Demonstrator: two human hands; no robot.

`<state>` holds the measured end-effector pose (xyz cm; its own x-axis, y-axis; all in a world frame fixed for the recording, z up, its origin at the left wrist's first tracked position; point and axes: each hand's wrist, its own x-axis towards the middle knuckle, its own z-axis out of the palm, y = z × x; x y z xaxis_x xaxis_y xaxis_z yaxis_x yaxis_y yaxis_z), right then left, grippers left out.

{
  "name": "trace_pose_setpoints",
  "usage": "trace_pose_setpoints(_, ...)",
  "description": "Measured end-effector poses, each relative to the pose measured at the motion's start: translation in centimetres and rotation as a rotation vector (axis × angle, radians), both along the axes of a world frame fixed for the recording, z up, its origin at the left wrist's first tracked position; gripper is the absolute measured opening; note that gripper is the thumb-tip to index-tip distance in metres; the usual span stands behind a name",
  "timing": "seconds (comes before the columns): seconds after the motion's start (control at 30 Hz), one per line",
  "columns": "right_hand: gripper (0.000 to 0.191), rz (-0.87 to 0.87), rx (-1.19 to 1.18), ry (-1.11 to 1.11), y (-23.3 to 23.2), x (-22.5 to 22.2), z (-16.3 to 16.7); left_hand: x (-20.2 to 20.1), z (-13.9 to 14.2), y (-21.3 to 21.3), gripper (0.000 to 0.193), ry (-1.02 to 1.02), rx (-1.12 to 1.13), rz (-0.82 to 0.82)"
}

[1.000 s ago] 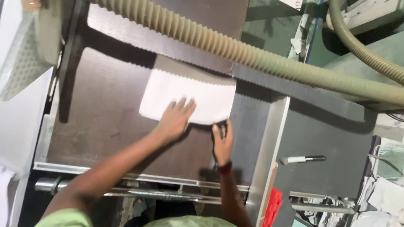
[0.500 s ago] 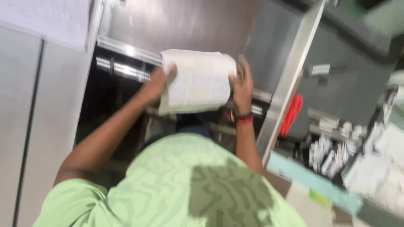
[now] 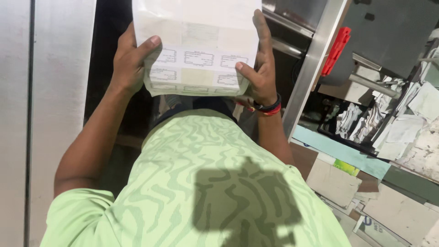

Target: The person applies protective film to large white panels using a machine. They feed the panel into the machine, smooth the film, and remove the finished panel. The process is repeated for several panels.

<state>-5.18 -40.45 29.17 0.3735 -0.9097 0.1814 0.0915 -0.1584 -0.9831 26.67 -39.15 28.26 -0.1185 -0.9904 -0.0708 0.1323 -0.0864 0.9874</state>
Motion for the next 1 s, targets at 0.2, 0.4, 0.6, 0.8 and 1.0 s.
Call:
trace_pose_setpoints(0.2, 0.093, 0.008, -0.026, -0.015, 2.3, 0.1, -1.4, 0.3, -0.2, 2.8, 0.059, -0.036, -0.017, 0.012)
trace_pose_setpoints(0.4, 0.099, -0.08, 0.004, -0.059, 3.3, 0.2, -1.6, -0.9, -1.1, 3.9, 0.069, 0.099, -0.073, 0.034)
trace_pose_setpoints(0.6, 0.102, -0.049, 0.057, -0.144, 3.1, 0.0, -1.4, -1.4, -1.2, 3.4, 0.072, 0.199, -0.079, 0.011)
trace_pose_setpoints(0.8, 0.1, -0.067, 0.085, -0.168, 2.3, 0.1, -0.7, -2.0, -0.8, 2.7, 0.081, 0.193, -0.065, 0.031)
trace_pose_setpoints(1.0, 0.101, -0.056, 0.163, -0.274, 2.1, 0.0, 3.3, -2.1, 2.0, 2.7, 0.086, 0.094, -0.155, 0.003)
